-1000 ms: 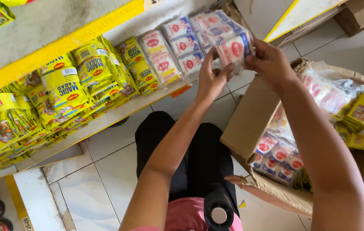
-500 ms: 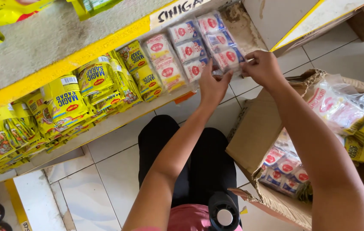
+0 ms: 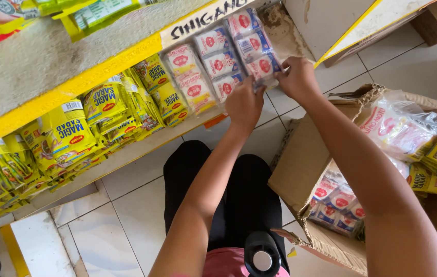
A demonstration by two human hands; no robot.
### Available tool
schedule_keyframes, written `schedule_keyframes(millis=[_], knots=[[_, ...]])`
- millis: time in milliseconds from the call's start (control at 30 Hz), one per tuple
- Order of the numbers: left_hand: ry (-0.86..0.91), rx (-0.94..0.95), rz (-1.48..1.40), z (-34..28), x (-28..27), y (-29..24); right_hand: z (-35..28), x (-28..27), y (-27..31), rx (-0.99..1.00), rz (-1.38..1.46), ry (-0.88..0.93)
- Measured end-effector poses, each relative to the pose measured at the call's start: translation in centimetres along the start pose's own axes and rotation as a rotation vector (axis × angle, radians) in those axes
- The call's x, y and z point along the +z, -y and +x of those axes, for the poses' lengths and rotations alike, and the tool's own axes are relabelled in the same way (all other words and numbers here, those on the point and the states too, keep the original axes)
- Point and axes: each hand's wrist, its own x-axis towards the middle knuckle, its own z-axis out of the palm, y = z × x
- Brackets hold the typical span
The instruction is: Stocking grocery store shelves with seasoning packets from a cardboard box.
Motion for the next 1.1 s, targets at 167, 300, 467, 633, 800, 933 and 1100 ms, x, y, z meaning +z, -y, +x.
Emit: schedule_keyframes(millis=[167, 300, 467, 633, 800, 933, 1100], knots=[[0.046, -0.018, 0.069, 0.3, 0.6, 0.3, -0.3, 0.4, -0.6, -0.022, 0.008, -0.016], [0.046, 0.007, 0.104, 0.2, 0.4, 0.3, -0.9, 0.3, -1.3, -0.155, -0.049, -0.074], [0.066, 0.021, 0.034, -0.7, -2.6, -1.2, -3.6, -3.2, 1.6, -0.118, -0.088, -0.097], [0.074, 0.069, -0.066, -3.0, -5.1, -3.6, -8.8, -8.1, 2.8, -0.111, 0.013, -0.087], [0.18, 0.328, -0.264, -7.2, -7.0, -7.9, -17.9, -15.0, 4.6, -0.042, 0.103, -0.054], [0.333, 0.365, -0.347, -11.1, -9.2, -13.1, -25.7, -18.7, 3.4, -0.03, 0.093, -0.035], [0.461, 0.569, -0.417, -16.7, -7.2, -15.2, -33.6, -20.2, -0.5, 0.176, 0.01, -0.055]])
